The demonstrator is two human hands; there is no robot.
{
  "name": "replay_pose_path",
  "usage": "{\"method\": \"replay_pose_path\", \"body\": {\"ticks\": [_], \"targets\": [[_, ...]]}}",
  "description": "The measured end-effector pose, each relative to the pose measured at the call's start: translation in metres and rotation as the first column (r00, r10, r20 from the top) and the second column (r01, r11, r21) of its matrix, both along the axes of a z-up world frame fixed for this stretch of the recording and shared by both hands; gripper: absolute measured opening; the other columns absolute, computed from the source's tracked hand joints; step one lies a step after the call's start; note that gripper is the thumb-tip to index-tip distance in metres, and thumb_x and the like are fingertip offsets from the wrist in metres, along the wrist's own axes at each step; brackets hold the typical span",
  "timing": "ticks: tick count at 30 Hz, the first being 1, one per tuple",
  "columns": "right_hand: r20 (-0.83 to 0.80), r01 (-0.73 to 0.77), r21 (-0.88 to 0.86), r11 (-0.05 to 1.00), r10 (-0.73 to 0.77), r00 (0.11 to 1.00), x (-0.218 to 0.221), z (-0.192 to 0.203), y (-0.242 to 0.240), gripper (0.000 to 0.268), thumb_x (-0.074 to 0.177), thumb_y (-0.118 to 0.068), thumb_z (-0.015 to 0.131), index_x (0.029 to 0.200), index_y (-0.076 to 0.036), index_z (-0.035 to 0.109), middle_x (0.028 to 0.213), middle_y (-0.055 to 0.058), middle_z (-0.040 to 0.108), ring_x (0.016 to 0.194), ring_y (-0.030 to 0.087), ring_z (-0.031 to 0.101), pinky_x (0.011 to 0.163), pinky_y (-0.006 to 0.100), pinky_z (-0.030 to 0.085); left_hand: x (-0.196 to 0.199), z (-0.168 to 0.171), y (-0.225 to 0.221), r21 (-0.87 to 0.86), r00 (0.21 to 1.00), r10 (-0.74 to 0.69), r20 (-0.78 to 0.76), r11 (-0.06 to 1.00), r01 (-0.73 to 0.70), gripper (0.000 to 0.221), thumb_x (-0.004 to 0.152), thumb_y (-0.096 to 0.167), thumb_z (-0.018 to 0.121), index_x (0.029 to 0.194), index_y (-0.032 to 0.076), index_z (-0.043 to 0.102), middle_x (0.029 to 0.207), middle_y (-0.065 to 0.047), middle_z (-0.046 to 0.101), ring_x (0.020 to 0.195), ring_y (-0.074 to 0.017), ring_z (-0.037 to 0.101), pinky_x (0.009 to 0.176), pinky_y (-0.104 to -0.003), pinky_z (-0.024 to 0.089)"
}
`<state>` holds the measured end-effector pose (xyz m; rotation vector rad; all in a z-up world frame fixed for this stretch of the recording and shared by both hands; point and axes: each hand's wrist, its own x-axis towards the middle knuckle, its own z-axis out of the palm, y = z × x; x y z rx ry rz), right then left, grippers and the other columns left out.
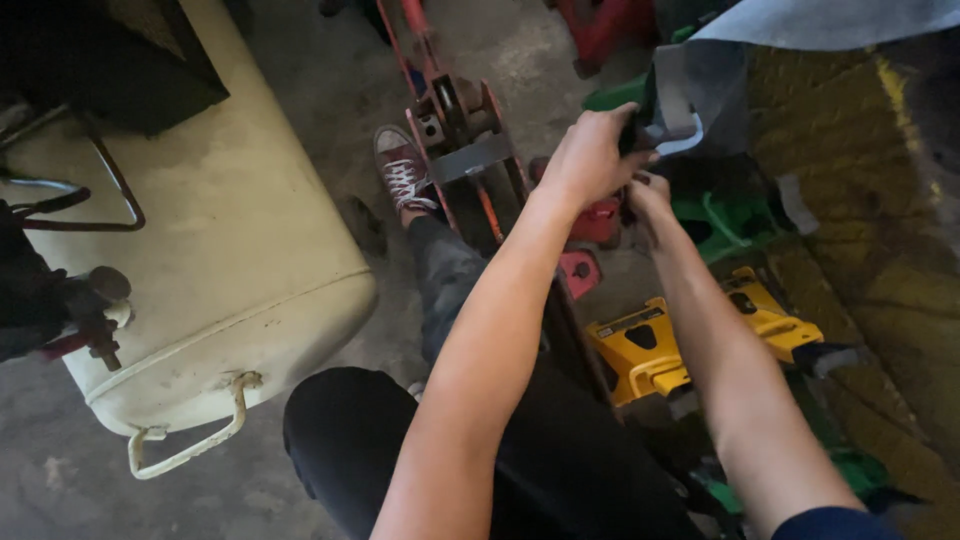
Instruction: Cleaning and inspecting automotive jack stands using a rag.
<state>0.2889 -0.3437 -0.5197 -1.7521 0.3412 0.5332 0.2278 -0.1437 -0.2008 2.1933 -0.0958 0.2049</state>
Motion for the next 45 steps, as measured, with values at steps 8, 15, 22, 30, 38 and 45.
{"method": "replay_pose_path", "body": {"ticks": [8, 15, 22, 30, 38, 45], "targets": [[0.305, -0.013, 0.062, 0.998, -0.006, 0.952, -0.019, 0.026, -0.003, 0.032, 0.100, -0.017, 0.070, 0.127, 0.000, 0.070, 0.101, 0.004, 0.073, 0.086, 0.012, 0.065, 0.077, 0.028, 0.054, 0.001, 0.018, 0.013, -0.095, 1.000, -0.004, -0.031, 0.995, 0.001, 0.060, 0.076, 0.030, 0.090, 0.123, 0.001, 0.067, 0.108, -0.023, 0.075, 0.106, -0.0391, 0.071, 0.086, -0.045, 0.060], [0.395, -0.037, 0.020, 0.999, 0.026, 0.918, -0.016, -0.002, -0.009, 0.031, 0.100, -0.017, 0.071, 0.124, 0.003, 0.071, 0.097, 0.006, 0.074, 0.082, 0.011, 0.064, 0.073, 0.028, 0.054, -0.008, 0.035, 0.008, -0.017, 0.996, -0.074, -0.041, 0.997, 0.074, 0.054, 0.072, 0.021, 0.088, 0.121, 0.006, 0.070, 0.106, -0.021, 0.075, 0.105, -0.0402, 0.069, 0.085, -0.047, 0.058], [0.168, 0.089, 0.037, 0.995, -0.094, 0.981, -0.044, 0.080, 0.009, 0.023, 0.087, -0.018, 0.067, 0.103, -0.001, 0.066, 0.082, 0.001, 0.063, 0.068, 0.015, 0.059, 0.056, 0.034, 0.049, -0.009, -0.001, -0.013, 0.205, 0.991, -0.111, -0.070, 0.971, 0.123, 0.052, 0.071, 0.013, 0.083, 0.122, 0.009, 0.071, 0.103, -0.021, 0.073, 0.102, -0.0416, 0.067, 0.087, -0.051, 0.055], [0.355, -0.002, 0.035, 0.999, -0.011, 0.935, -0.029, 0.018, -0.009, 0.020, 0.087, -0.017, 0.074, 0.101, -0.003, 0.070, 0.087, 0.001, 0.071, 0.074, 0.011, 0.066, 0.063, 0.030, 0.054, -0.003, -0.014, -0.009, 0.229, 0.985, 0.004, -0.175, 0.973, 0.036, 0.044, 0.067, 0.022, 0.085, 0.107, 0.006, 0.072, 0.101, -0.024, 0.071, 0.097, -0.0432, 0.067, 0.083, -0.053, 0.055], [0.134, 0.041, 0.169, 0.985, -0.064, 0.989, -0.046, 0.102, 0.014, 0.018, 0.097, -0.017, 0.063, 0.107, -0.004, 0.070, 0.082, 0.001, 0.067, 0.066, 0.011, 0.061, 0.056, 0.030, 0.048, -0.003, -0.003, -0.006, 0.165, 0.970, -0.021, -0.243, 0.984, 0.063, 0.029, 0.068, 0.020, 0.083, 0.093, 0.006, 0.075, 0.092, -0.023, 0.072, 0.093, -0.0441, 0.067, 0.081, -0.053, 0.056], [0.352, -0.081, 0.240, 0.967, -0.009, 0.936, -0.037, 0.031, -0.002, 0.037, 0.090, -0.007, 0.057, 0.125, -0.003, 0.070, 0.105, 0.001, 0.075, 0.091, 0.009, 0.068, 0.079, 0.026, 0.056, 0.000, -0.038, -0.008, 0.261, 0.973, -0.020, -0.230, 0.962, 0.081, 0.049, 0.068, 0.015, 0.083, 0.114, 0.004, 0.072, 0.129, -0.024, 0.061, 0.118, -0.0450, 0.056, 0.098, -0.050, 0.051]]}}
